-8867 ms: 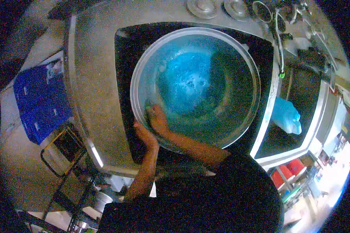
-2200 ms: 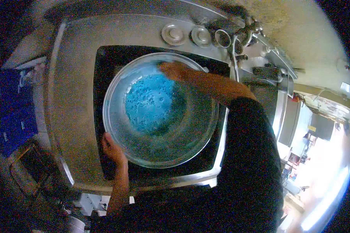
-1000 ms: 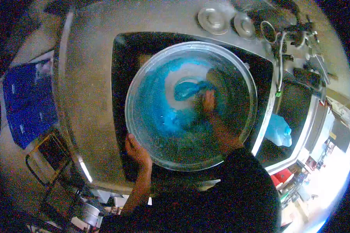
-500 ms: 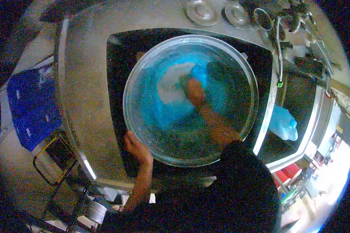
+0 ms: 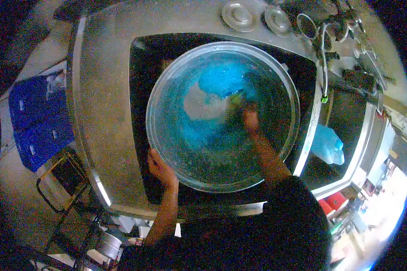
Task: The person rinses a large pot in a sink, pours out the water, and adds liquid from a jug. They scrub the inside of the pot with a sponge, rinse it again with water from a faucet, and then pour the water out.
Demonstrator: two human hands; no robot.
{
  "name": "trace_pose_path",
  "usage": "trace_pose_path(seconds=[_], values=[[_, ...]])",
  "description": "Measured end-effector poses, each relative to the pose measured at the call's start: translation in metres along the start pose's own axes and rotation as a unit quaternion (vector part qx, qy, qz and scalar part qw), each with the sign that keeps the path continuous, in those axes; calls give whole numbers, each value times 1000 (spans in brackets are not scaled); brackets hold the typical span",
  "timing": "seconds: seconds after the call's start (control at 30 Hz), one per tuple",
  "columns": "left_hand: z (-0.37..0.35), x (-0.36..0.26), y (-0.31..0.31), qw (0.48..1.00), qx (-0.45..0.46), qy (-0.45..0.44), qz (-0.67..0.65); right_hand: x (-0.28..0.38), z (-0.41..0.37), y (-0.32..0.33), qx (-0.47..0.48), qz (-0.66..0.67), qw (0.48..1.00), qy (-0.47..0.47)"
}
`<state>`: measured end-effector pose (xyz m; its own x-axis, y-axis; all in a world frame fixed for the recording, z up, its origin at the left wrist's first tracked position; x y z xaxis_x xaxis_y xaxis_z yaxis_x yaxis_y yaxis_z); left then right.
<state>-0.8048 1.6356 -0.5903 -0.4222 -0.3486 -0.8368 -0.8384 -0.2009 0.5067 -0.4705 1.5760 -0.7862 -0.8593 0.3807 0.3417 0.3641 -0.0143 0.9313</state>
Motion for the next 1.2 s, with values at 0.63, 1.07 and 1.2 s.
trace_pose_path(seconds=[0.63, 1.07, 1.2], values=[[-2, 30, -1, 998, 15, 20, -59, 174, -93, -64, 167, 265, 949, 41], [1, 0, 1, 1000, 1, -30, 1, 276, 50, -71, -73, 539, 757, -363], [0, 18, -1, 999, -14, 9, -39, 248, 99, -61, -51, 766, 493, -410]])
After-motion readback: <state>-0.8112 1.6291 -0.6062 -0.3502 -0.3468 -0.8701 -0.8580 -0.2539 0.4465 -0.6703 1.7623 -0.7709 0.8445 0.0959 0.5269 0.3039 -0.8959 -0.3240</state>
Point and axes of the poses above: each hand's wrist, its own z-axis towards the middle knuckle, its own y-axis out of the back of the hand, x = y × z, the point moved 3 cm from there along z, towards the middle knuckle, and after that the axes turned 9 degrees about -y, right-handed, at the moved point
